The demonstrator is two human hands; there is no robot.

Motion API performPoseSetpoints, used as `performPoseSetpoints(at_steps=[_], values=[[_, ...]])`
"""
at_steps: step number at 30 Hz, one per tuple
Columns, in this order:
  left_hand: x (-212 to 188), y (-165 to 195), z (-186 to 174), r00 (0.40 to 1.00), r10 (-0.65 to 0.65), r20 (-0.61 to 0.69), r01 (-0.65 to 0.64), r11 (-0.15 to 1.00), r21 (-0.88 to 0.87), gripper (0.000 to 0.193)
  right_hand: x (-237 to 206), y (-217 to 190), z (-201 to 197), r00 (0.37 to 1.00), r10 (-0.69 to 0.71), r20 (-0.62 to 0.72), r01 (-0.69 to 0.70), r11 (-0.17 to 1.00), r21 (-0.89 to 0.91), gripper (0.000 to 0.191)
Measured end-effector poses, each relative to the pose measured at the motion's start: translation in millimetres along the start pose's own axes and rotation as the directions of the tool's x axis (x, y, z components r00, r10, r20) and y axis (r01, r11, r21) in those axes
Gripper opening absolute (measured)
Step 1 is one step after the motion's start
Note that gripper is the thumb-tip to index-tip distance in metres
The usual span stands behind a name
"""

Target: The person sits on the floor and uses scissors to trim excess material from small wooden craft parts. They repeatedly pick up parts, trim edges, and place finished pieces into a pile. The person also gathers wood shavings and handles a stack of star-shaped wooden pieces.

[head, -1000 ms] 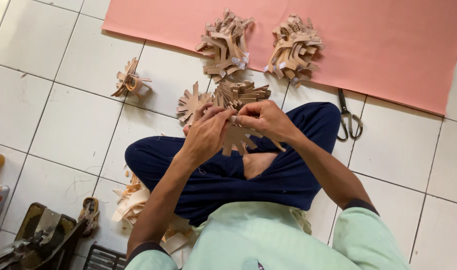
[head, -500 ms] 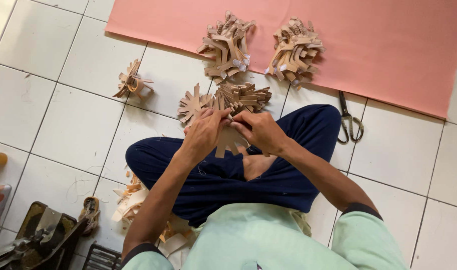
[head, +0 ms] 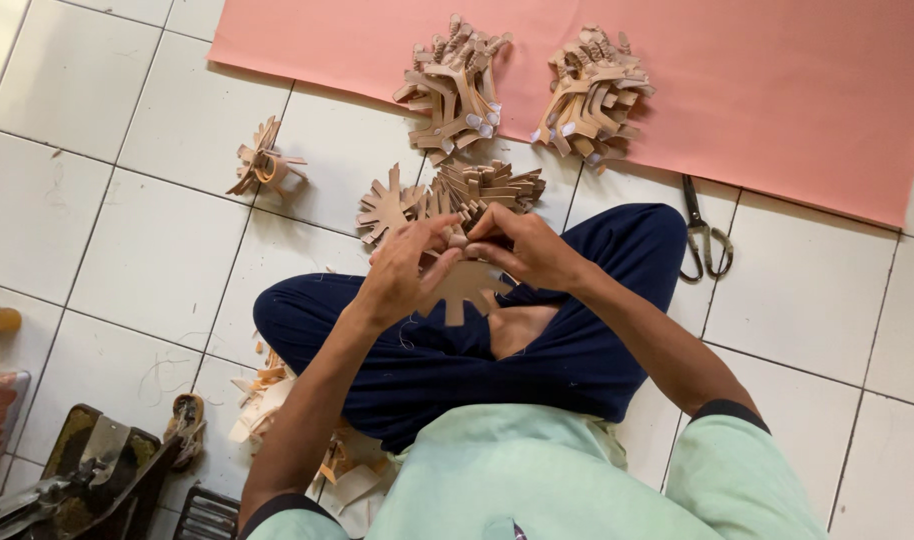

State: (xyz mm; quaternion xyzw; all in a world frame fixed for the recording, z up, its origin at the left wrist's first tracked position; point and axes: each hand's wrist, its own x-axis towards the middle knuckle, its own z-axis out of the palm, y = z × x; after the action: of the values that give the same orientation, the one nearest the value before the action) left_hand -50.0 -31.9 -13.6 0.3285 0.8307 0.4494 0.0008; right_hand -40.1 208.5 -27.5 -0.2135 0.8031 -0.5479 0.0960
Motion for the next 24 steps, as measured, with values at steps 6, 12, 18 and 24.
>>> performPoseSetpoints(at_steps=[6, 12, 18, 24], values=[[-3.0, 8.2, -11.8, 0.967, -0.193, 0.164, 0.242, 0.895, -0.374, 0.029, -3.8, 9.4, -3.4, 0.977, 0.121, 0.173, -0.2, 0.789, 0.581, 0.018], [-9.8, -6.5, -3.0, 0.876, -0.33, 0.352, 0.482, 0.582, -0.655, 0.027, -5.4, 19.4, 1.1, 0.976, 0.08, 0.204, -0.197, 0.73, 0.655, 0.014], [-16.6, -15.6, 16.8, 0.904, -0.352, 0.241, 0.413, 0.581, -0.701, 0.022, -5.4, 16.0, 6.1, 0.971, 0.084, 0.223, -0.21, 0.748, 0.63, 0.013], [-20.2, 6.7, 10.3, 0.915, -0.389, 0.107, 0.4, 0.84, -0.366, 0.031, -7.7, 2.8, 2.9, 0.998, -0.004, 0.068, -0.001, 0.997, 0.08, 0.016]])
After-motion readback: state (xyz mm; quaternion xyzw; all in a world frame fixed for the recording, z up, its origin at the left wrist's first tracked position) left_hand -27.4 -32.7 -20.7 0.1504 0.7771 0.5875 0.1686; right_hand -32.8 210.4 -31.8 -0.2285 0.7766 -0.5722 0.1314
